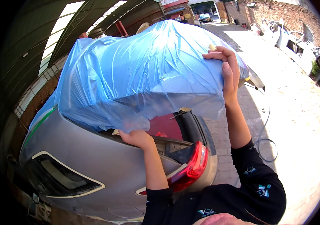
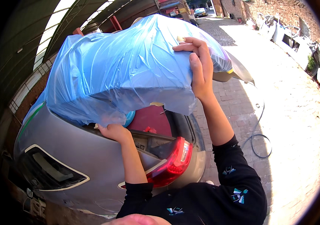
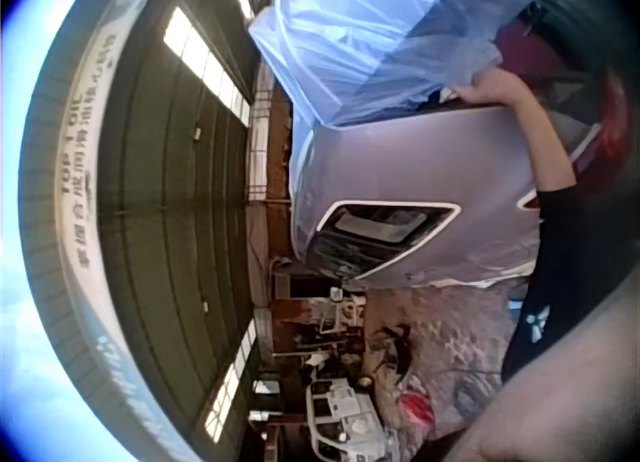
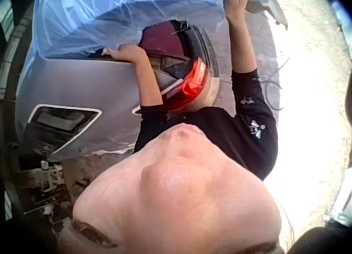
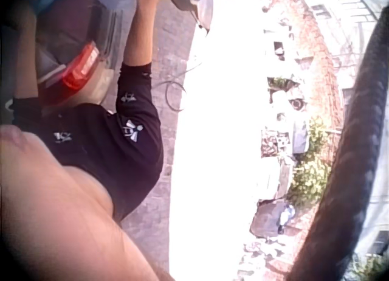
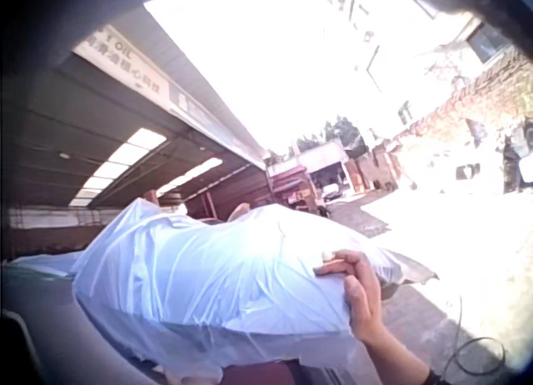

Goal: The person applies masking tape to the edges of a car's trunk and rear body panels. They then cover the rear section with a blue plastic sheet, securing it with additional tape around the taillights and trunk lid.

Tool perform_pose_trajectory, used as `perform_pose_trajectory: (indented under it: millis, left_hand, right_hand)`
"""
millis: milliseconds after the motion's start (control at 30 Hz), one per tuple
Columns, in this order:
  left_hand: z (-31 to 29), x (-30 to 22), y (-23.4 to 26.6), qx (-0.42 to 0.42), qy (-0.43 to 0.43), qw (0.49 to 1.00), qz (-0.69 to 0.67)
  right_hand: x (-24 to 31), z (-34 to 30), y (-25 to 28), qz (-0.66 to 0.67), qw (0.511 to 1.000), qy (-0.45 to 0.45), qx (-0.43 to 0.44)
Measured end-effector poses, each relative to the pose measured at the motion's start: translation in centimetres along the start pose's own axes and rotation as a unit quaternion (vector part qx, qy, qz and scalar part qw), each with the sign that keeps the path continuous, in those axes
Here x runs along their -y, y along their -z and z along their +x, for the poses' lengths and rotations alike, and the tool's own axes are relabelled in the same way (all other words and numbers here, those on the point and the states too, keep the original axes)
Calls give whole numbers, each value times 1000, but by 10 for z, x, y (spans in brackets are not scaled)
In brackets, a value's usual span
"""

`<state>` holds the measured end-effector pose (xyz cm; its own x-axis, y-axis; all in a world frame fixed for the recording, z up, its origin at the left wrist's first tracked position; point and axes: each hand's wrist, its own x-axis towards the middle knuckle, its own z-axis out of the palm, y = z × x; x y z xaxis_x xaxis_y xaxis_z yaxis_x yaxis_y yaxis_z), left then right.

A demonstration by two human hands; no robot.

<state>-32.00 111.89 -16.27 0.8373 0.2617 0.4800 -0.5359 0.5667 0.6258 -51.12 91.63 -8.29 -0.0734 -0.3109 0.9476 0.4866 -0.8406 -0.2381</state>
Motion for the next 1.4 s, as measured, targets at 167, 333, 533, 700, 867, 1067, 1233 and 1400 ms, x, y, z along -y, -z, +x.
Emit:
perform_pose_trajectory:
  millis: [167, 333, 533, 700, 867, 1067, 1233, 1400]
  left_hand:
    - [4, 12, 12, 0, -43, 999, 6]
    - [1, -20, -18, -58, 165, 983, -48]
    - [7, 0, -8, -44, 111, 990, -75]
    - [10, 20, 13, 5, 78, 995, -54]
    - [1, 23, -2, -19, -46, 998, 50]
    - [0, 7, -1, -4, -32, 999, 27]
    - [-5, -3, -2, -6, -13, 999, 49]
    - [-3, 16, 7, 26, 1, 998, 65]
  right_hand:
    - [-1, -2, -4, 5, 1000, 5, -6]
    - [3, -1, 1, 5, 1000, 1, 8]
    - [2, -2, 0, 1, 1000, 6, 20]
    - [-4, 0, -5, -23, 999, 19, 14]
    - [-8, 1, -8, -13, 999, 13, -39]
    - [-14, -3, -14, 21, 998, -21, -48]
    - [-17, -6, -17, 21, 998, -18, -51]
    - [-16, -3, -12, 13, 999, -17, -42]
